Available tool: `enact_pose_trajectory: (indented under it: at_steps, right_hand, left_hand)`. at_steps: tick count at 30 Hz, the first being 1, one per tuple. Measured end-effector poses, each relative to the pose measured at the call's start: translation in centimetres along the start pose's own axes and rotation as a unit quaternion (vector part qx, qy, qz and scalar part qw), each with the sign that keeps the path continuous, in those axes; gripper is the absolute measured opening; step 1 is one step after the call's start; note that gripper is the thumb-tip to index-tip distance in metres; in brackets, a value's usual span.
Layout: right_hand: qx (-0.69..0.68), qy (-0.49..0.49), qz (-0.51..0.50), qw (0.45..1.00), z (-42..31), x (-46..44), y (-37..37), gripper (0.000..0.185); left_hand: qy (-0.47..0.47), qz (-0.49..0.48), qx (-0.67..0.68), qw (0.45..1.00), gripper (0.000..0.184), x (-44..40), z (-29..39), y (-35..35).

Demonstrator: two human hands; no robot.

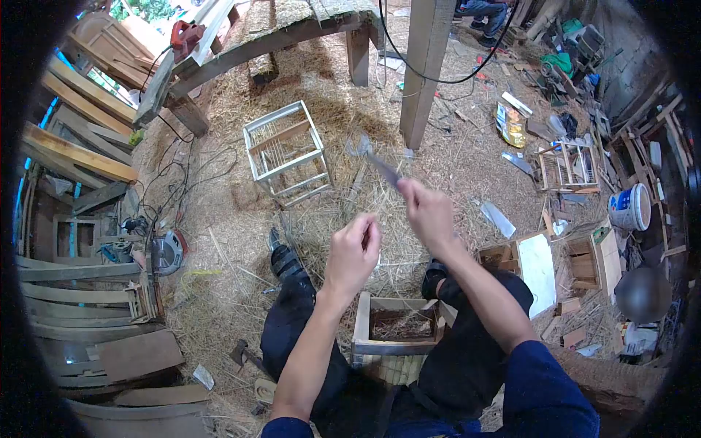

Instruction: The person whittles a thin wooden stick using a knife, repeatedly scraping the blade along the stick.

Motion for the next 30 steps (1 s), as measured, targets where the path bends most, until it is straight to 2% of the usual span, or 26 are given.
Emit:
enact_pose_trajectory:
  at_steps: [3,4,7,11,12,15,16,19,20,21,23,28,30]
  right_hand:
    - [-0.004,0.001,-0.065,0.998,0.4,0.4,0.0,0.028]
    - [-0.008,0.0,0.048,0.999,0.5,-0.5,-0.1,0.032]
    - [0.011,0.028,0.028,0.999,1.3,-1.3,-0.3,0.034]
    - [0.035,-0.024,-0.029,0.999,-0.2,0.2,-0.4,0.038]
    - [-0.024,0.007,0.018,1.0,-0.2,-0.7,-0.7,0.039]
    - [0.034,0.043,0.001,0.998,1.1,-1.9,-0.9,0.037]
    - [-0.025,0.055,0.005,0.998,0.5,-0.8,-0.3,0.037]
    - [0.029,-0.02,-0.019,0.999,-0.4,0.1,-0.6,0.04]
    - [0.012,0.036,-0.032,0.999,0.2,-0.4,-0.7,0.043]
    - [0.016,0.051,-0.023,0.998,0.5,-0.8,-0.8,0.043]
    - [0.022,0.072,-0.002,0.997,1.1,-1.7,-1.0,0.044]
    - [0.018,0.064,-0.087,0.994,-0.5,-0.4,-1.7,0.041]
    - [0.007,0.101,-0.06,0.993,0.8,-1.5,-1.4,0.042]
  left_hand:
    - [0.019,0.005,0.002,1.0,0.014,-0.1,-0.4,0.2]
    - [0.024,0.0,0.002,1.0,0.014,0.0,-0.4,0.1]
    - [-0.017,-0.034,-0.007,0.999,0.014,0.3,-0.1,0.2]
    - [0.007,-0.011,-0.014,1.0,0.014,0.0,-0.1,0.2]
    - [0.01,-0.011,-0.02,1.0,0.014,0.0,-0.2,0.4]
    - [0.008,-0.017,-0.027,0.999,0.014,0.3,-0.2,0.7]
    - [0.005,-0.019,-0.026,0.999,0.014,0.2,-0.1,0.8]
    - [0.012,-0.015,-0.028,0.999,0.014,0.0,-0.3,0.9]
    - [0.018,-0.015,-0.029,0.999,0.014,0.3,-0.2,1.0]
    - [0.026,-0.014,-0.031,0.999,0.014,0.3,-0.1,1.1]
    - [0.036,-0.008,-0.035,0.999,0.014,0.3,0.2,0.9]
    - [0.026,-0.017,-0.028,0.999,0.013,0.2,-0.5,0.9]
    - [0.028,-0.013,-0.029,0.999,0.013,0.4,-0.5,0.9]
Point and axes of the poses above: each hand's wrist, its own x-axis away from the middle knuckle, its own y-axis out of the palm, z = x × y, the point moved 2 cm from there along -x, towards the middle knuckle, and after that the axes turned 12 degrees about -y, right-handed, at the moved point
